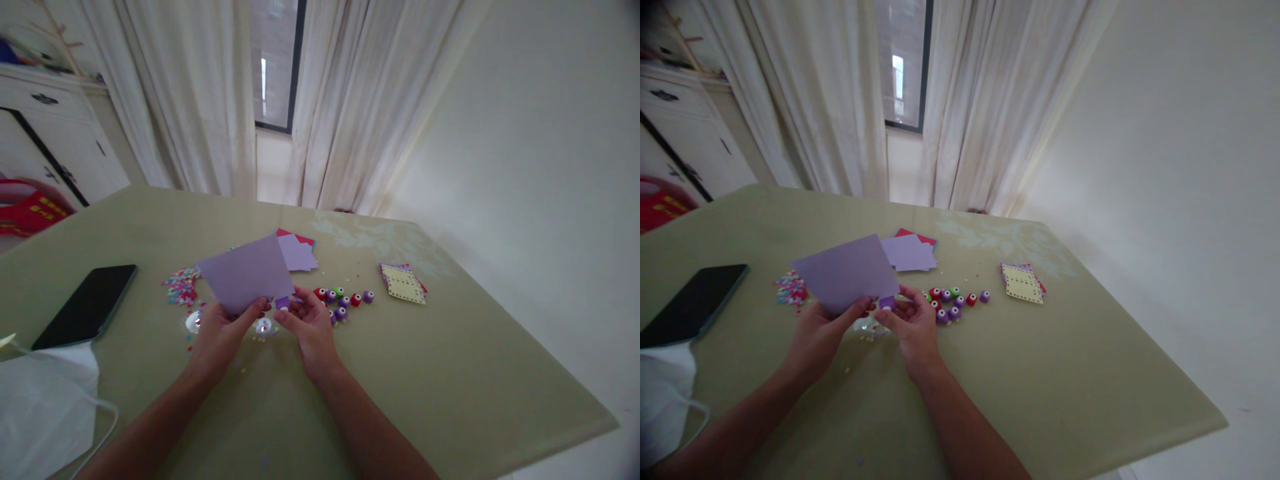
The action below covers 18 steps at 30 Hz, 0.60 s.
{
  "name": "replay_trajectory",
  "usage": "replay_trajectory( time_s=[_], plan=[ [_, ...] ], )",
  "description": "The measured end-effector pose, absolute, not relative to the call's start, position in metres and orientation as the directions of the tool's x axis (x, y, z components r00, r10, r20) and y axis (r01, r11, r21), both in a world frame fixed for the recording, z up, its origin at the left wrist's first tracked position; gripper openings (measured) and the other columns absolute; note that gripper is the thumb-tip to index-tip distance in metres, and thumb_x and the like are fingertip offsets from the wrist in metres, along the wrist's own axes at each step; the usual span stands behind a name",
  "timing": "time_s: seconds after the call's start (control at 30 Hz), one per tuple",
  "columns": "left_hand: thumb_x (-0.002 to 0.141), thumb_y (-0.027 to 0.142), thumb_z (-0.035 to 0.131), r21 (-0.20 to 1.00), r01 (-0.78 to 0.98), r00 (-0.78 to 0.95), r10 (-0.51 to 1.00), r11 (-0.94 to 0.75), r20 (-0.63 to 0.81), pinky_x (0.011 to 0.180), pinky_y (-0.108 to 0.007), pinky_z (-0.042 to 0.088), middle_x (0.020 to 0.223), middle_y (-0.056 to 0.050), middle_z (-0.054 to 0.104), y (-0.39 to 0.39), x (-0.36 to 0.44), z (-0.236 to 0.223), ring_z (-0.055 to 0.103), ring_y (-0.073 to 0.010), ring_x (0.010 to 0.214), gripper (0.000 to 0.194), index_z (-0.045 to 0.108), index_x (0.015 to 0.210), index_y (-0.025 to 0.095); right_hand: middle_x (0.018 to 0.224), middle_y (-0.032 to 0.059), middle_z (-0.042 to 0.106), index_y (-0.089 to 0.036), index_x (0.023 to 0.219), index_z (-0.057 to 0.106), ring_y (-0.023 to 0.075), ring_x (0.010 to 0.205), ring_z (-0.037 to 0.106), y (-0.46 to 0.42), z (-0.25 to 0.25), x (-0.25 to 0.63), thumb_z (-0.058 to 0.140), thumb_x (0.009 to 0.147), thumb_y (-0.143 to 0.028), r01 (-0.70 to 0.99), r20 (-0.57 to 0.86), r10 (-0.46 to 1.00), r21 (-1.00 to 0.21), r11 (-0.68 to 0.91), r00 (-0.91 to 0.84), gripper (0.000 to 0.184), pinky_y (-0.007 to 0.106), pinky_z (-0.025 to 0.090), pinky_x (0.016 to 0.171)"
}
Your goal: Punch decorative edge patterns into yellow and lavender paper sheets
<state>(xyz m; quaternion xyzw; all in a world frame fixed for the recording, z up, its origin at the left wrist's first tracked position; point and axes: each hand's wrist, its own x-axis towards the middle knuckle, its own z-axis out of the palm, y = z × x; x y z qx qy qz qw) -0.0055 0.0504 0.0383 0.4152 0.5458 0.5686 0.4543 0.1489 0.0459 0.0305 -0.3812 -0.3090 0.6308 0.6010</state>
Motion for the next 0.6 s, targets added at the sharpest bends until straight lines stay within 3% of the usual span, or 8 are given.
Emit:
replay_trajectory(
  time_s=[0.17,0.33,0.47,0.6],
  plan=[
    [0.061,0.048,0.091,0.999,-0.049,-0.275,0.961,0.008,-0.021,0.066,-0.04,0.064,0.08,-0.007,0.085,0.051,-0.0062,0.0399,0.08,-0.0332,0.073,0.033,0.081,0.081,0.023,0.097,0.0063,0.081,-0.02,0.109,0.076,0.0216,0.086,0.075,0.046,0.0287,0.1499,0.101,0.056,-0.028,-0.513,-0.082,0.997,-0.856,-0.07,0.001,0.059,0.036,0.061,0.085],
    [0.059,0.049,0.091,1.0,-0.023,-0.232,0.973,0.015,-0.02,0.068,-0.042,0.064,0.08,-0.007,0.085,0.0493,-0.0044,0.0428,0.08,-0.0353,0.075,0.033,0.082,0.078,0.023,0.109,0.0043,0.078,-0.021,0.089,0.082,0.0201,0.089,0.072,0.0465,0.0296,0.1499,0.097,0.062,-0.029,-0.459,0.0,1.0,-0.888,0.011,0.024,0.032,0.034,0.058,0.087],
    [0.06,0.051,0.09,1.0,-0.003,-0.197,0.98,0.024,-0.024,0.065,-0.041,0.063,0.079,-0.009,0.084,0.0482,-0.0027,0.0441,0.08,-0.0348,0.072,0.036,0.082,0.079,0.021,0.086,0.0028,0.076,-0.02,0.089,0.081,0.0179,0.076,0.066,0.0473,0.0272,0.1511,0.094,0.068,-0.038,-0.436,-0.01,0.999,-0.9,0.007,0.037,0.031,0.03,0.055,0.073],
    [0.063,0.051,0.089,1.0,0.009,-0.177,0.984,0.012,-0.01,0.065,-0.039,0.063,0.076,-0.009,0.084,0.0495,-0.0027,0.0406,0.08,-0.0334,0.072,0.037,0.081,0.08,0.02,0.071,-0.0035,0.065,-0.02,0.089,0.076,0.0101,0.056,0.05,0.0482,0.0261,0.1537,0.094,0.069,-0.047,-0.466,-0.08,0.997,-0.882,-0.072,-0.003,0.038,0.023,0.042,0.054]
  ],
)
